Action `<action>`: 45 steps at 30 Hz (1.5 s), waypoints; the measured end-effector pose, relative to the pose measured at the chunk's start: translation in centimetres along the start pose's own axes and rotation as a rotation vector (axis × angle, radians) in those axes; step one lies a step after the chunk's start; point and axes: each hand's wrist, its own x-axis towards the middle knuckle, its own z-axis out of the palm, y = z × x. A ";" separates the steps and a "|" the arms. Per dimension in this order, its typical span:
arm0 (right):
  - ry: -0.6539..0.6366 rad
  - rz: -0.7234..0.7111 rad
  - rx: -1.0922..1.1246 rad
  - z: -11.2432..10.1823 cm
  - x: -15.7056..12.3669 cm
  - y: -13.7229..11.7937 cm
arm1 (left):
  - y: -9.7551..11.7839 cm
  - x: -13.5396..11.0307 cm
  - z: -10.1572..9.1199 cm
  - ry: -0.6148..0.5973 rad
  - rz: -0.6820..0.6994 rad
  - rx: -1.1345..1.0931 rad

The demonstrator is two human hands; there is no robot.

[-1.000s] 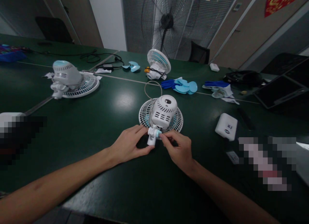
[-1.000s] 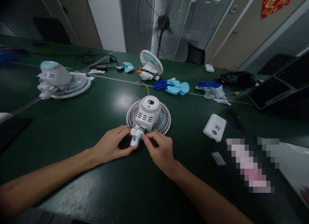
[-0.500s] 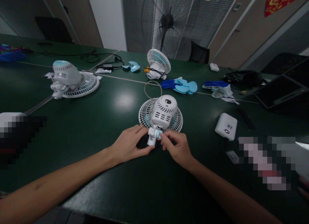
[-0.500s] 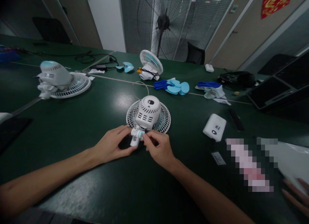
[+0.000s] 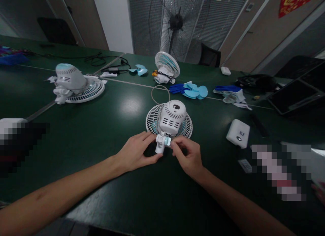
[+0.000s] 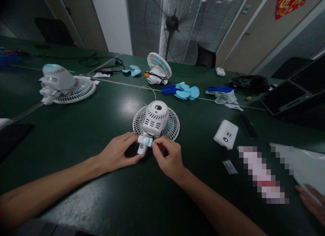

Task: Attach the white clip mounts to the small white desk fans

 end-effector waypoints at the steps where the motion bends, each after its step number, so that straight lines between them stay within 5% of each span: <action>1: 0.041 -0.035 -0.019 0.0 -0.1 -0.1 | 0.0 0.0 0.0 0.005 0.000 0.003; 7: 0.039 -0.152 -0.085 0.0 -0.2 -0.8 | 0.0 -0.1 0.1 0.008 0.002 0.014; 45: 0.057 -0.174 -0.151 0.0 0.0 -0.8 | 0.0 0.0 0.0 0.005 0.006 0.006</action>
